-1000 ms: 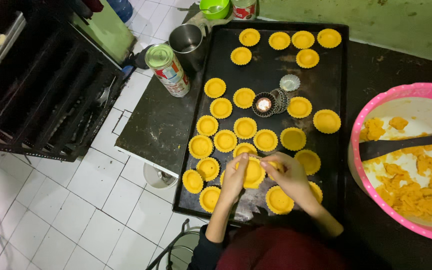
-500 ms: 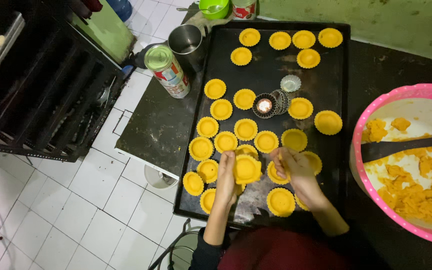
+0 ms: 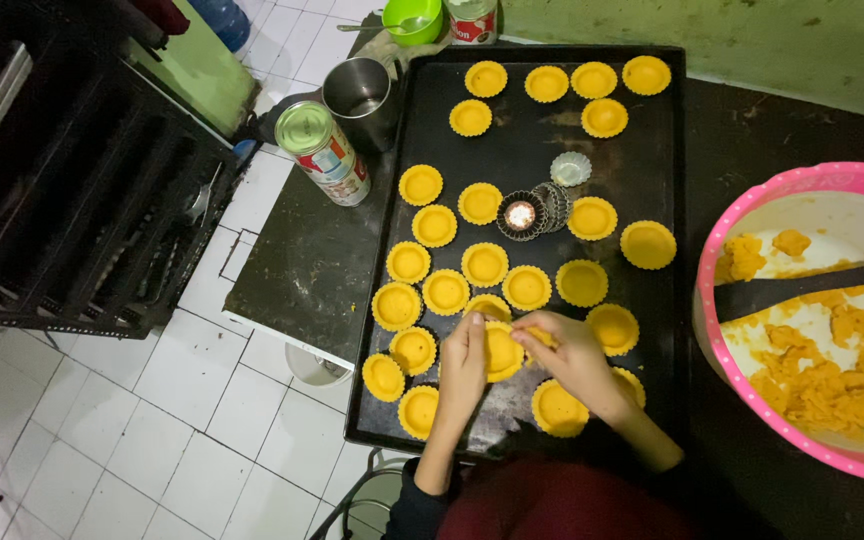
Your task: The person presses pieces of dough into small tart molds by hand, placing the filled molds onto a black baking tray one by one.
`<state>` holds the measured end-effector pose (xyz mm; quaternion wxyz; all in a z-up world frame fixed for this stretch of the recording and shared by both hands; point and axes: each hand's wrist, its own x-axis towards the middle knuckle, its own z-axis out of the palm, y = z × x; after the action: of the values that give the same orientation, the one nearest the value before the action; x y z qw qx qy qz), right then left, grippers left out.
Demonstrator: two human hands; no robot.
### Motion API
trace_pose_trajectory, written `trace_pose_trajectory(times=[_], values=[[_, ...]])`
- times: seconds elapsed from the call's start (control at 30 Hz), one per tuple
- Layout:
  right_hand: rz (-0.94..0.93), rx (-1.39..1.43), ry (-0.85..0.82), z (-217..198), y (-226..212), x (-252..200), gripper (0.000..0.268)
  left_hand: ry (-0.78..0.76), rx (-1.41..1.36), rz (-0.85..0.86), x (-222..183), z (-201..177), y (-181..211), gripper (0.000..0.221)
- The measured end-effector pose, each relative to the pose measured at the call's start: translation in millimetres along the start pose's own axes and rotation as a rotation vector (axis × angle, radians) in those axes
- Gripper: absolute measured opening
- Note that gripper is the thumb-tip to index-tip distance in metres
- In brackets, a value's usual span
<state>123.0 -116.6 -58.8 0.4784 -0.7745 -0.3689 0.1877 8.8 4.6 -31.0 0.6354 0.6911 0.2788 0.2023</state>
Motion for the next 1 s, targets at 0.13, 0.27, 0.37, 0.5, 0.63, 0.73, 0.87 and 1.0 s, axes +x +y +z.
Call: trace_pose_trajectory(times=[0.13, 0.27, 0.37, 0.5, 0.63, 0.73, 0.87, 1.0], values=[[0.101, 0.077, -0.012, -9.5, -12.1, 5.3, 0.015, -0.032, -0.036, 0.002, 3.9, 5.8, -21.7, 0.045], [0.434, 0.74, -0.036, -17.3, -18.1, 4.8, 0.028, -0.076, -0.182, -0.027, 3.5, 5.7, -0.8, 0.047], [0.569, 0.941, -0.027, -18.0, -17.5, 5.4, 0.029, -0.058, -0.254, -0.047, 11.1, 5.8, -27.5, 0.044], [0.54, 0.859, -0.054, -13.9, -11.9, -2.1, 0.022, 0.035, -0.193, -0.079, 4.5, 6.1, -32.9, 0.029], [0.388, 0.788, -0.025, -0.2, -21.5, -1.4, 0.019, 0.071, -0.145, -0.107, 3.3, 6.8, -6.6, 0.028], [0.061, 0.312, 0.058, 1.9, -44.2, -2.1, 0.06, 0.04, -0.129, -0.033, 6.0, 8.3, 0.5, 0.033], [-0.084, 0.116, 0.071, 5.8, -31.1, -7.4, 0.04, 0.03, -0.167, -0.02, 8.8, 8.8, -19.7, 0.033], [-0.096, 0.093, 0.115, -0.7, -16.5, -7.0, 0.012, -0.036, -0.23, 0.024, 14.6, 6.9, -49.8, 0.035]])
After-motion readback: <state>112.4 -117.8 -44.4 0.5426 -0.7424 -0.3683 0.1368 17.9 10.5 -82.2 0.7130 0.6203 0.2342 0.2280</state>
